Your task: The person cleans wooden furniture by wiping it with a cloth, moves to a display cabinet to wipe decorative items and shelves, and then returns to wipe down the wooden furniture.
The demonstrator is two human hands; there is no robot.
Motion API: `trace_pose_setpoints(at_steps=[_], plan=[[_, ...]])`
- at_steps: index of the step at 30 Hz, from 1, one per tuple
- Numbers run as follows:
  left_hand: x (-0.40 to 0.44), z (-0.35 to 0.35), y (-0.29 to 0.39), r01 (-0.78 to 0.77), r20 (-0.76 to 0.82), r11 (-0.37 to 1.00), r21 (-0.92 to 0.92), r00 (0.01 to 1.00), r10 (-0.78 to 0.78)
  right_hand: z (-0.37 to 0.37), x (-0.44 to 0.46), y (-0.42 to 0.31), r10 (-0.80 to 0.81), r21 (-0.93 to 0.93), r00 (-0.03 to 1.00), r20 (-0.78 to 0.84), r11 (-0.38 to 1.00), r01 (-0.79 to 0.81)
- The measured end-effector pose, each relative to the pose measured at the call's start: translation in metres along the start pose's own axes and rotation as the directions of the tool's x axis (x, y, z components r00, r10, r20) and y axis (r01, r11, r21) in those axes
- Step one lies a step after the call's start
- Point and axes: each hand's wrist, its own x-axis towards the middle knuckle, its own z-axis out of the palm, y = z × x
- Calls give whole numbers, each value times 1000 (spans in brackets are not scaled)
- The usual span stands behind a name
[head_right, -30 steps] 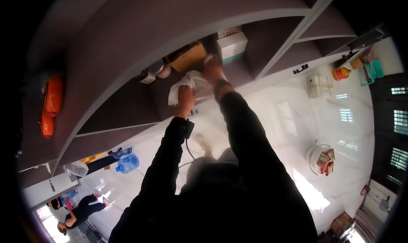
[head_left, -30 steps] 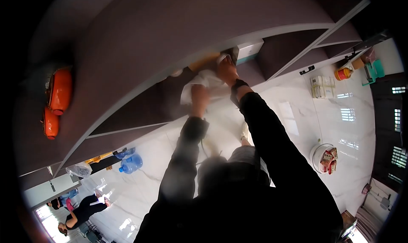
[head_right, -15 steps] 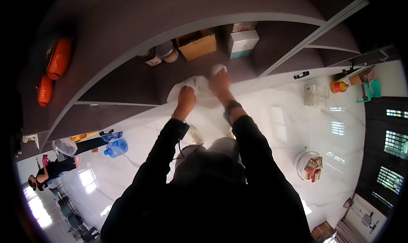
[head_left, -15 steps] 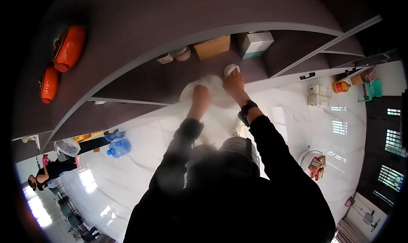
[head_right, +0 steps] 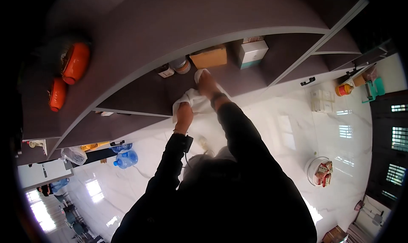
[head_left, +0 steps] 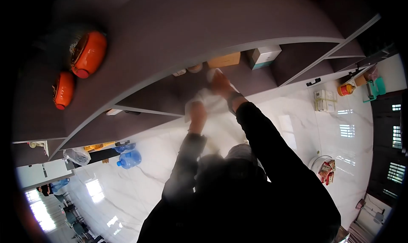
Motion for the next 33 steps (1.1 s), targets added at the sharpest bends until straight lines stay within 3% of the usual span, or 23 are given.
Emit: trace_pose_setpoints(at_steps=[2,4,6,8,9,13,15,18,20,21,24,25,27,30,31,33], plan=[[10,-14,0,46,112,999,7,993,-46,-13,7,-7,22,-44,991,133,999,-17],[20,-22,2,49,57,998,-28,997,-47,-14,9,-8,-6,-117,992,130,993,22],[22,-23,2,75,88,997,-35,994,-72,-22,5,-4,-6,-61,983,183,998,17],[24,-24,1,114,203,994,0,973,-111,-29,2,-2,42,121,954,296,989,-81],[20,-25,4,70,176,996,49,981,-78,-27,-1,-2,67,199,945,321,970,-136],[12,-31,36,45,230,997,67,971,-60,-28,-40,4,119,390,938,327,887,-249],[10,-22,57,12,262,996,86,964,-35,-13,-66,17,86,319,977,196,936,-147],[20,4,87,-121,366,993,5,924,111,-21,-106,71,407,513,845,347,672,-534],[31,24,118,-218,240,972,-85,942,233,12,-142,123,329,220,932,150,908,-356],[38,37,134,-262,166,957,-125,945,281,-19,-146,142,253,32,936,243,963,-268],[74,51,198,-272,214,960,-68,935,281,45,-171,203,376,108,924,76,918,-382],[85,54,214,-250,258,967,-54,932,256,42,-171,211,384,117,914,132,910,-399],[95,57,230,-330,156,939,-94,927,341,23,-163,211,380,139,891,250,896,-421],[87,61,223,-232,99,946,-228,961,260,3,-165,193,372,-7,893,255,924,-382],[78,62,214,-274,-16,932,-238,960,279,15,-170,188,382,0,917,114,923,-384],[47,60,184,-283,-49,930,-233,959,279,-20,-169,160,327,-58,911,250,944,-323]])
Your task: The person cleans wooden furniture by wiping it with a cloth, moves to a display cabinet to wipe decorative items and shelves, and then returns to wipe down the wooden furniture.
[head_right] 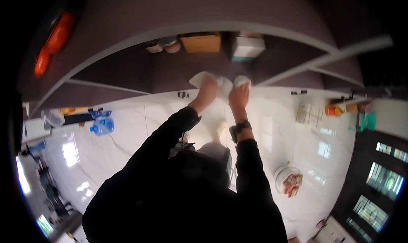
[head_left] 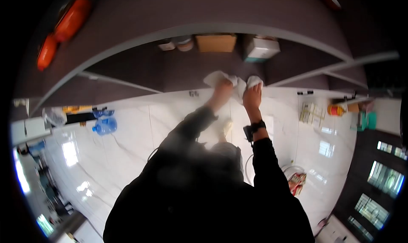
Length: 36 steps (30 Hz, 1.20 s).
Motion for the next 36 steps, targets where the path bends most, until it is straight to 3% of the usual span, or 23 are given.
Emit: trace_pose_setpoints(at_steps=[4,6,8,9,10,11,12,13,14,15,17,19,20,23,25,26,27,28,29,31,33,35,36], plan=[[-66,-69,-23,50,-119,988,-143,991,-67,5,-13,-40,-244,152,969,-38,957,247],[-113,-91,-57,327,102,945,-7,941,-324,15,-17,-76,-344,247,939,19,911,329],[-185,-99,-116,287,158,957,40,944,-290,19,-26,-119,-381,417,919,105,855,307],[-226,-102,-147,427,231,901,84,871,-434,15,-33,-144,-403,502,902,154,818,280],[-252,-118,-169,625,303,778,59,731,-611,22,-39,-163,-448,579,878,169,766,280],[-282,-135,-195,788,384,614,45,554,-739,13,-43,-183,-667,275,744,-44,708,651],[-355,-98,-256,837,513,-93,-540,239,-824,22,-42,-203,-629,425,769,116,731,534],[-392,-115,-271,684,434,-125,-719,301,-849,33,-42,-220,-585,539,759,285,753,378],[-428,-132,-287,492,350,-143,-859,359,-865,32,-41,-243,-624,655,732,276,679,332],[-443,-155,-302,306,354,-262,-915,301,-885,28,-40,-267,-656,757,708,261,594,271],[-442,-184,-335,-127,367,-366,-922,17,-930,11,-38,-314,-574,788,675,464,615,-19],[-395,-242,-309,-474,320,-266,-840,-36,-947,-24,-39,-360,-493,767,622,608,569,-298],[-385,-248,-305,-582,256,-242,-776,61,-965,-41,-41,-376,-551,821,624,554,485,-301],[-345,-211,-311,-505,242,-196,-840,-28,-970,-57,-36,-393,-661,909,625,415,278,-310],[-310,-154,-315,-535,284,-196,-822,-86,-955,-51,-27,-380,-683,925,626,377,237,-298],[-289,-124,-309,-507,208,-154,-848,-50,-977,-52,-22,-371,-691,935,631,352,220,-280],[-270,-89,-303,-566,110,-151,-811,107,-988,-58,-17,-355,-696,949,646,315,212,-234],[-253,-53,-297,-617,8,-173,-768,260,-965,-61,-12,-334,-669,931,657,346,160,-327],[-209,-46,-254,-349,-158,88,-933,177,-971,-64,-6,-313,-642,905,668,377,101,-413],[-164,-19,-197,57,-270,291,-955,245,-931,-61,6,-253,-553,637,604,574,-161,-754],[-128,2,-140,413,-257,399,-819,357,-898,-80,12,-187,-479,819,690,543,118,-562],[-102,16,-83,600,-199,476,-643,469,-860,-64,6,-99,-444,870,751,489,190,-454],[-93,31,-61,641,-170,511,-572,517,-839,-71,6,-71,-471,769,700,537,614,-177]])
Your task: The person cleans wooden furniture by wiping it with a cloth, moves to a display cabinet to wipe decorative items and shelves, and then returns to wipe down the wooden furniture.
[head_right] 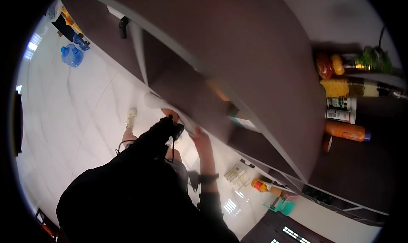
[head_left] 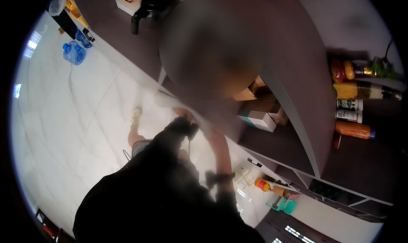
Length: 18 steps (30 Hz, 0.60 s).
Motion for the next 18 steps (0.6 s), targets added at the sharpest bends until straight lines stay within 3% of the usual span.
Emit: trace_pose_setpoints(at_steps=[1,3,4,5,6,7,8,10,13,16,17,18], plan=[[-14,15,20,-27,54,997,71,998,23,-20,-18,5,30,-498,997,70,867,9],[-36,45,40,-82,152,984,155,987,59,-22,-41,96,-54,-53,987,-149,998,46],[-45,58,51,-108,197,977,185,978,71,-36,-56,97,-115,-335,985,-129,940,66],[-53,67,59,-127,231,969,213,970,77,-52,-71,95,-86,-482,987,-139,876,9],[-62,82,68,-152,271,960,235,959,86,-69,-85,93,-58,-615,987,-149,787,-47],[-68,93,74,-172,301,952,251,949,92,-88,-101,85,43,-635,978,-206,754,-167],[-74,103,77,-189,324,944,270,941,96,-108,-116,80,104,-565,957,-272,788,-246],[-77,121,89,-224,358,929,296,927,110,-146,-139,81,82,-276,917,-390,940,-201],[-80,130,105,-278,413,903,329,902,127,-185,-154,94,144,67,866,-479,990,-128],[-77,132,112,-300,443,888,349,888,126,-194,-138,121,229,465,871,-435,885,-1],[-74,132,106,-297,438,884,361,891,120,-183,-122,106,381,827,860,-341,557,81],[-68,128,101,-279,428,889,363,897,107,-178,-109,112,316,768,913,-258,640,-4]])
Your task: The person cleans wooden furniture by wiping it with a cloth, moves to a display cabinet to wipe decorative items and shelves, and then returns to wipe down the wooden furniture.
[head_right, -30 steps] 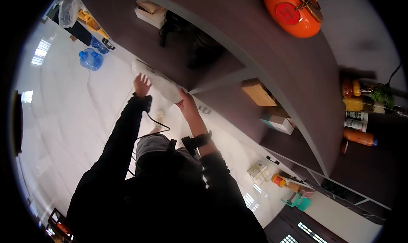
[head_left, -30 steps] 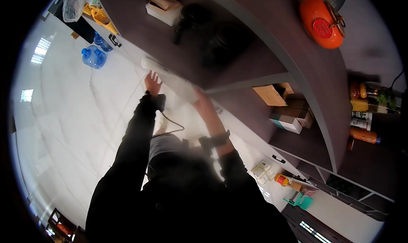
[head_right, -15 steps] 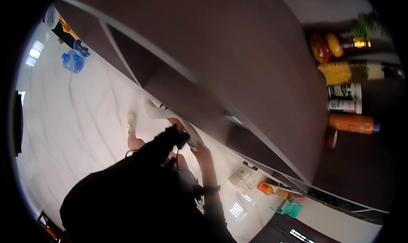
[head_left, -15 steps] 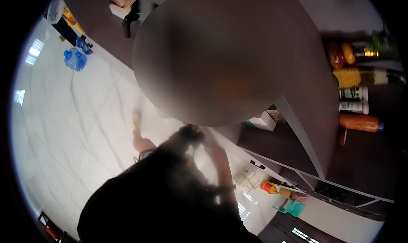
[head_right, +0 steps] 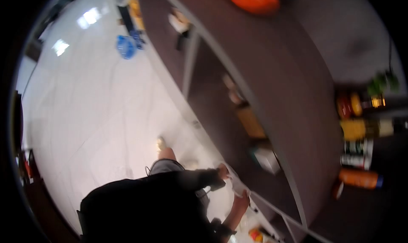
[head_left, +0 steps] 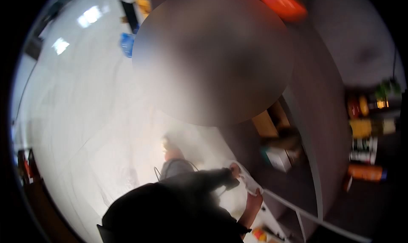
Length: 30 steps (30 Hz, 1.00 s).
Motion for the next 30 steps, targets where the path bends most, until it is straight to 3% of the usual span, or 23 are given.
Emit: trace_pose_setpoints(at_steps=[1,2,5,6,7,8,9,10,11,12,13,15,16,17,19,20,23,24,25,27,29,30], plan=[[0,-13,-11,25,-5,1000,10,1000,-25,22,19,19,18,-100,993,117,995,-6],[0,-19,-33,60,-12,998,16,998,-60,67,17,28,99,26,967,235,994,-108],[-29,-77,-125,283,-5,958,-35,959,-284,183,-9,47,210,-417,909,361,908,-44],[-54,-98,-167,374,-8,922,-105,926,-376,211,-9,53,277,-450,856,437,891,-59],[-86,-119,-217,457,32,841,-290,883,-469,247,-9,60,344,-484,787,512,873,-67],[-142,-130,-256,261,-266,780,-569,839,-475,288,-14,68,410,-522,704,580,850,-65],[-186,-131,-297,-35,-482,649,-760,699,-527,328,-18,78,443,-536,641,627,842,-57],[-240,-174,-302,80,-471,699,-710,685,-556,371,-25,89,473,-551,575,668,833,-45],[-308,-175,-335,-380,-528,370,-848,667,-525,416,-43,103,507,-565,501,701,824,-43],[-359,-190,-327,-578,-495,97,-810,587,-640,461,-63,110,555,-623,434,709,782,18],[-406,-183,-359,-651,-335,-118,-750,527,-781,505,-93,124,606,-674,367,705,734,83],[-511,-171,-322,-617,-510,314,-722,168,-843,570,-178,148,673,-674,109,731,689,266],[-564,-167,-301,-510,-567,497,-703,-21,-823,592,-200,184,716,-697,22,698,673,248],[-593,-180,-270,-656,-505,423,-626,-72,-860,610,-221,220,753,-725,-60,655,650,228],[-649,-213,-199,-880,-370,312,-358,-173,-913,632,-288,244,792,-623,-86,604,537,570],[-662,-237,-162,-796,-366,439,-417,-295,-883,636,-313,253,809,-534,-88,581,461,709],[-686,-275,-106,-442,-357,660,-608,-590,-724,649,-356,280,540,-23,-255,802,454,891],[-693,-279,-107,-312,-369,677,-667,-651,-663,653,-358,298,328,111,-367,871,596,795],[-702,-287,-112,-178,-387,671,-720,-699,-602,659,-358,313,354,112,-400,846,615,781],[-701,-315,-115,-83,-388,563,-823,-641,-662,677,-365,333,391,116,-454,801,642,758],[-690,-356,-120,11,-523,621,-784,-551,-650,687,-382,353,688,-302,-466,556,690,658],[-678,-369,-145,20,-547,643,-766,-546,-634,700,-386,372,715,-287,-543,440,685,669]])
